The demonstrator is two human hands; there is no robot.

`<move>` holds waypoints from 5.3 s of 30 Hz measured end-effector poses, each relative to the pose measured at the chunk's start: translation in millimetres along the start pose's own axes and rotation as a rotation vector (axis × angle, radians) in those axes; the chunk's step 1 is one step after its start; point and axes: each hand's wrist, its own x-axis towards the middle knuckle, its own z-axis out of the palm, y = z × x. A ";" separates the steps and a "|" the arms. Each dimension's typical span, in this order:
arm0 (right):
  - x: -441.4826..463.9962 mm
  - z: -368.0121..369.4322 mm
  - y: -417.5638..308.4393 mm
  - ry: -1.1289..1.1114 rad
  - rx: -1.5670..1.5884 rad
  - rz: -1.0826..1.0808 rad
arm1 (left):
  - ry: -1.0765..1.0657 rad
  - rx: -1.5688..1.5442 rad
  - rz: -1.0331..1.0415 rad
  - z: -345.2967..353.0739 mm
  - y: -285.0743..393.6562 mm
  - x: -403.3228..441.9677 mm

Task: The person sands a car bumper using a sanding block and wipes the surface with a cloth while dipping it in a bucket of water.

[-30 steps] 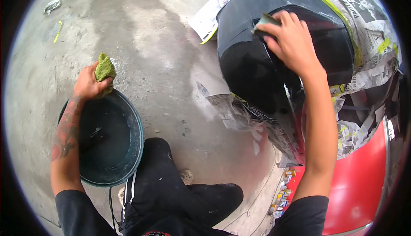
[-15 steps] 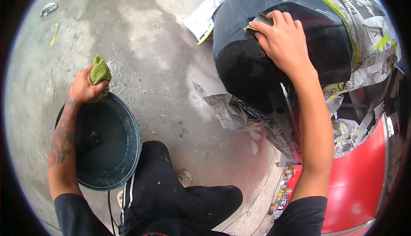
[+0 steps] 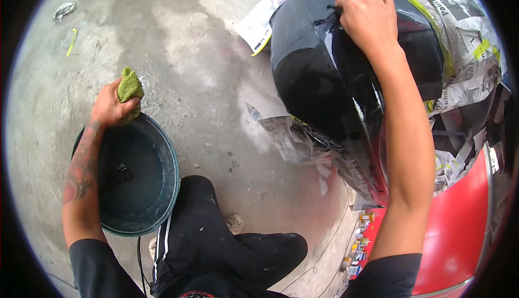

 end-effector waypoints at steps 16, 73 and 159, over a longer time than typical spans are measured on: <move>-37.6 -22.9 2.7 -0.181 0.476 -0.180 | -0.011 -0.002 0.073 -1.3 7.1 0.8; -37.7 -1.4 -19.7 0.210 -0.051 0.335 | 0.002 -0.014 -0.009 -0.2 4.3 1.2; -169.6 -35.1 60.0 0.335 0.007 0.497 | 0.002 -0.083 0.107 2.4 -1.3 3.0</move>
